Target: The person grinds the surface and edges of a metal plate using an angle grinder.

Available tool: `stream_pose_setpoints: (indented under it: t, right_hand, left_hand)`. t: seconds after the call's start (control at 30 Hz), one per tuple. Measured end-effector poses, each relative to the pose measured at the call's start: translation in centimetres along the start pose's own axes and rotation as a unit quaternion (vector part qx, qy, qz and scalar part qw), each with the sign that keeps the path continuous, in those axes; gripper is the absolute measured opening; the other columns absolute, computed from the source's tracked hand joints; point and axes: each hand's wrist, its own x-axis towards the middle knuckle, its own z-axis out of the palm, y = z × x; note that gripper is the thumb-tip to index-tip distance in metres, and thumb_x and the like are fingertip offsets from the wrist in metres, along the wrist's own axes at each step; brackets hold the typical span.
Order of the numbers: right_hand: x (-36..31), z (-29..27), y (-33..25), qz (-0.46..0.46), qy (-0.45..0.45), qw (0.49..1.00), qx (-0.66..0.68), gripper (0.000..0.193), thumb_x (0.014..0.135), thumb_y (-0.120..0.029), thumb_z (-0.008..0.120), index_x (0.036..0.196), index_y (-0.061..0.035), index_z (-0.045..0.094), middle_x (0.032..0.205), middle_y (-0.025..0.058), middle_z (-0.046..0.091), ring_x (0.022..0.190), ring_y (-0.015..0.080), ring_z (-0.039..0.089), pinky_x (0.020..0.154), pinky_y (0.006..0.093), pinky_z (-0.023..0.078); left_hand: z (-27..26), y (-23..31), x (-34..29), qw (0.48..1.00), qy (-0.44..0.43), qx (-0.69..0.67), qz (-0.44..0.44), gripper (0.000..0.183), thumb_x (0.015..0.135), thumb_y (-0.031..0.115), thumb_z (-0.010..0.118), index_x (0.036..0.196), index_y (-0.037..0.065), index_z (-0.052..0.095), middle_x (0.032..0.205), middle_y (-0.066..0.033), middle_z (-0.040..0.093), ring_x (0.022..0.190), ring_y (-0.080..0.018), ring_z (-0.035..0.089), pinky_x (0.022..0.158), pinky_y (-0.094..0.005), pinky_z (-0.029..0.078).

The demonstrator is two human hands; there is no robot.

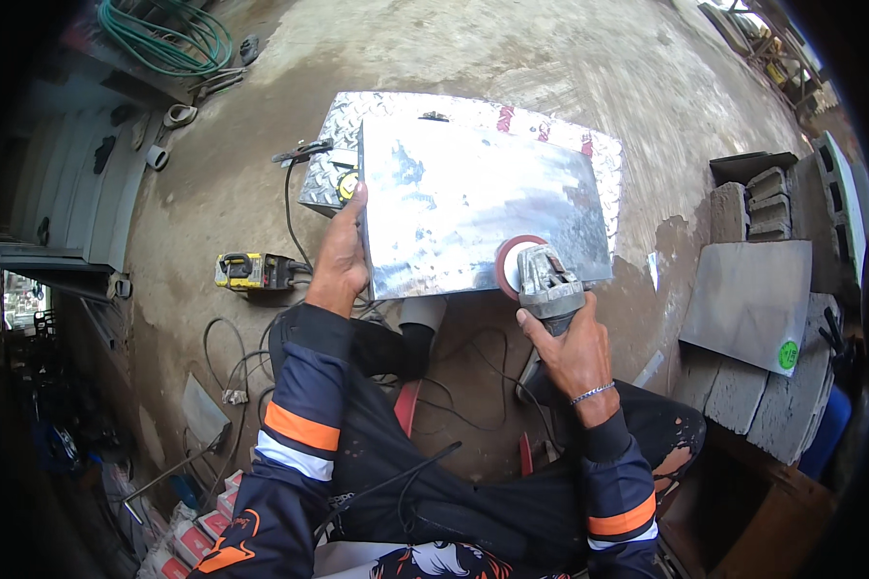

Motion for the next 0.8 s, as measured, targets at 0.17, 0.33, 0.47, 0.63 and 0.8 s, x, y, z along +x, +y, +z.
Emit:
stream_pose_setpoints:
  t: [0.17,0.33,0.47,0.63,0.8]
  right_hand:
    - [-1.3,1.0,-1.7,-0.026,-0.023,0.999,0.011,0.071,0.083,-0.049,0.078,0.111,0.0067,0.043,0.081,0.0345,0.067,0.077,0.0513,0.067,0.069,0.0561,0.054]
    - [-1.4,1.3,-0.5,0.004,-0.039,0.999,0.024,0.074,0.082,-0.051,0.078,0.112,0.0062,0.043,0.08,0.0342,0.066,0.077,0.0518,0.067,0.069,0.0566,0.053]
    - [0.0,0.0,3.8,0.064,0.031,0.997,-0.012,0.079,0.081,-0.053,0.077,0.117,0.0106,0.046,0.089,0.0363,0.067,0.087,0.0523,0.067,0.078,0.0532,0.054]
    - [1.8,-0.8,7.8,0.152,0.051,0.987,0.001,0.084,0.08,-0.052,0.078,0.12,0.0152,0.048,0.096,0.0372,0.068,0.094,0.0522,0.067,0.084,0.0523,0.053]
    - [1.3,-0.6,5.4,0.124,0.024,0.992,-0.005,0.086,0.081,-0.054,0.077,0.121,0.016,0.046,0.094,0.0383,0.067,0.092,0.052,0.068,0.083,0.0526,0.054]
  left_hand:
    - [0.6,0.0,-0.1,1.0,-0.004,0.014,0.005,0.057,0.103,0.038,0.06,0.141,-0.002,0.048,0.132,-0.0168,0.061,0.118,-0.0273,0.062,0.101,-0.0427,0.051]
    - [-0.7,0.1,0.8,1.0,-0.006,0.029,0.005,0.056,0.104,0.04,0.056,0.142,-0.001,0.048,0.134,-0.0151,0.06,0.12,-0.0265,0.061,0.101,-0.0422,0.051]
    - [-1.2,0.6,1.4,0.999,-0.009,0.046,-0.003,0.058,0.104,0.041,0.055,0.143,-0.001,0.047,0.135,-0.0152,0.059,0.122,-0.0271,0.059,0.103,-0.0431,0.049]
    - [-0.6,0.3,1.3,0.998,-0.003,0.056,0.005,0.058,0.105,0.041,0.054,0.144,-0.001,0.045,0.136,-0.0156,0.059,0.123,-0.0274,0.058,0.104,-0.0428,0.048]
    - [-1.1,0.2,1.7,0.998,-0.013,0.058,0.006,0.057,0.106,0.04,0.051,0.145,-0.001,0.044,0.138,-0.015,0.058,0.124,-0.0273,0.058,0.105,-0.0416,0.048]
